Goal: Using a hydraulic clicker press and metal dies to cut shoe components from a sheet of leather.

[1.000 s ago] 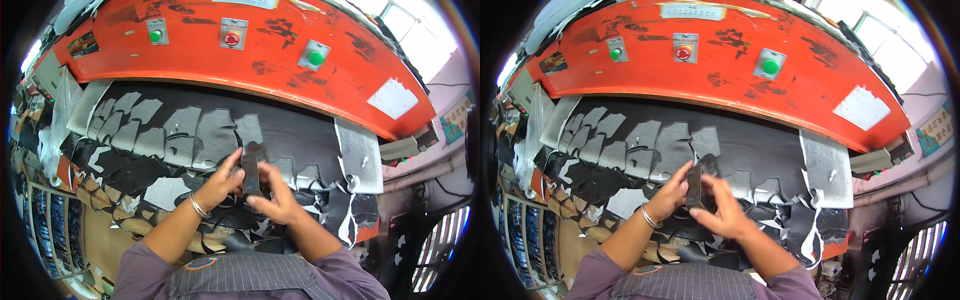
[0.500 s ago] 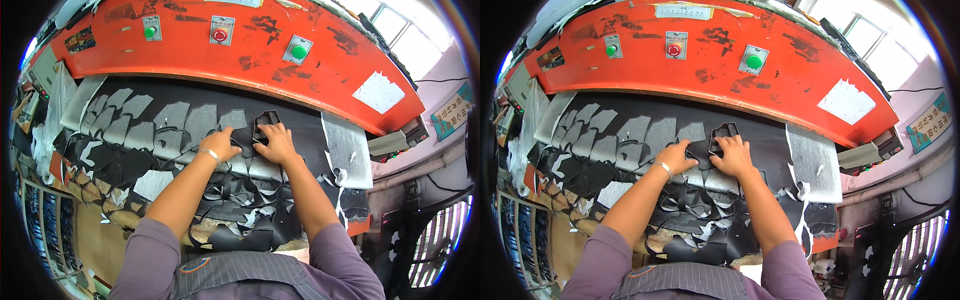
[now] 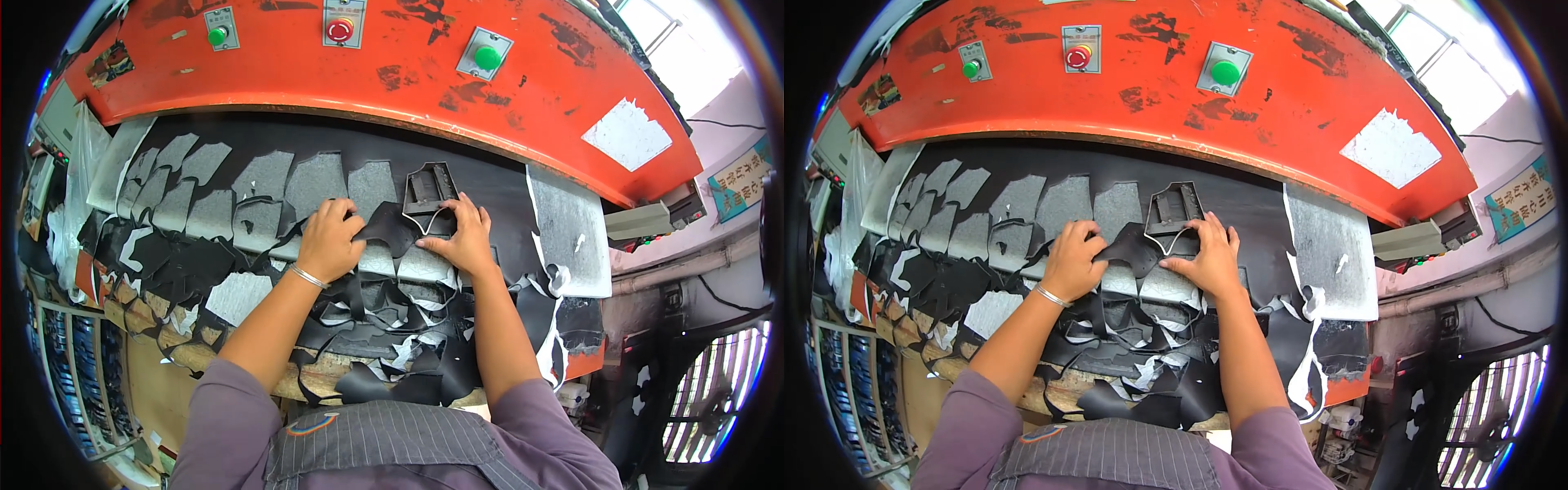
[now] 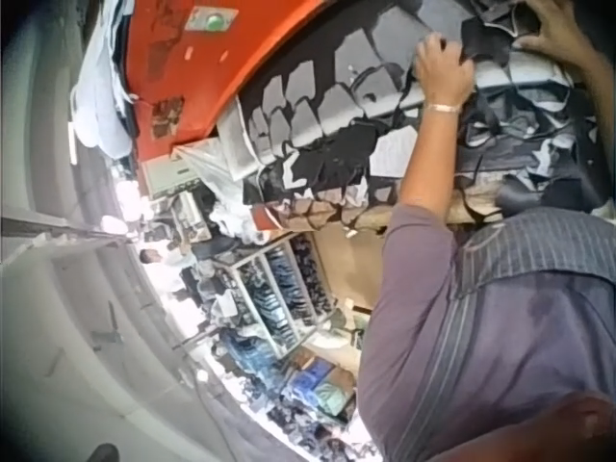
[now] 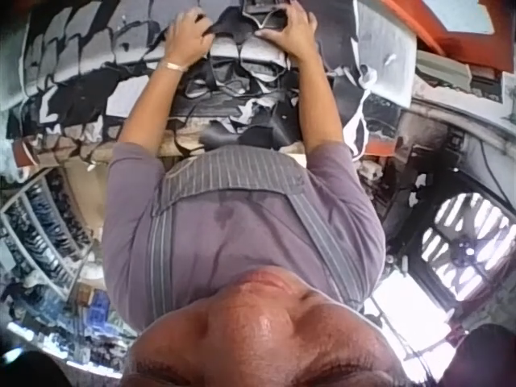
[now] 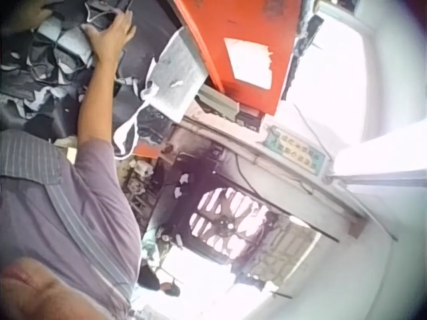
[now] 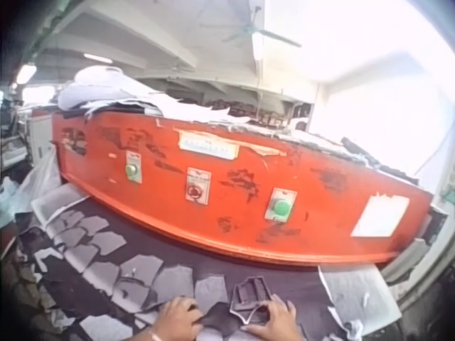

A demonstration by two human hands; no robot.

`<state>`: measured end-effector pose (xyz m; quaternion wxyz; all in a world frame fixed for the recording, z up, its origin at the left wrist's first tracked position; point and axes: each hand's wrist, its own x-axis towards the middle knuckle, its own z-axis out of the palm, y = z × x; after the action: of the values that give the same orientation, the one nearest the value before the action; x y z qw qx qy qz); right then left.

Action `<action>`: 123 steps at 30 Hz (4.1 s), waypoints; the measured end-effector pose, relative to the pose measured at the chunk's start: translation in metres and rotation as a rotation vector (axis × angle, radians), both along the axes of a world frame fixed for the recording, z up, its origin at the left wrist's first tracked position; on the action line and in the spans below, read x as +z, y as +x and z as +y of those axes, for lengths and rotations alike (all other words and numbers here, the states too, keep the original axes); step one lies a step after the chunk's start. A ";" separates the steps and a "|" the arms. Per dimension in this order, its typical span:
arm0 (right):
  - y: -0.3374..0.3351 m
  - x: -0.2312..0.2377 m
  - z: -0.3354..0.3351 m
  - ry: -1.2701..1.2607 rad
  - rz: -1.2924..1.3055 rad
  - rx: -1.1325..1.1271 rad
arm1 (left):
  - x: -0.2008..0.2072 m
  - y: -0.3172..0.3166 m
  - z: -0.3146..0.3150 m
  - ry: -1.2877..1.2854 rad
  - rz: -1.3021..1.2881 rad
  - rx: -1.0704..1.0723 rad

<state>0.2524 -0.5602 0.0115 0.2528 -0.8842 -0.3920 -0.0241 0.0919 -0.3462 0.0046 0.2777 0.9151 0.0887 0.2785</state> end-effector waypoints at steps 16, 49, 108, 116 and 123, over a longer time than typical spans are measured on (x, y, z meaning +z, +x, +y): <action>-0.001 -0.008 -0.009 0.076 -0.095 0.021 | 0.008 0.015 -0.025 -0.195 0.311 0.105; 0.026 0.004 0.010 -0.010 -0.035 0.142 | -0.006 0.050 -0.015 -0.280 0.291 -0.152; -0.041 0.086 0.006 -0.137 -0.057 0.316 | 0.062 -0.010 -0.049 -0.085 0.152 0.068; 0.010 0.066 0.031 -0.306 -0.034 0.300 | 0.046 0.023 -0.058 0.008 0.709 0.048; -0.060 0.058 -0.047 0.295 0.541 0.455 | 0.061 -0.040 -0.072 -0.341 0.367 -0.363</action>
<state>0.1927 -0.6070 0.0692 0.4704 -0.7033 -0.4896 0.2105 0.0521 -0.4182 0.0661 0.4519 0.8912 0.0179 0.0355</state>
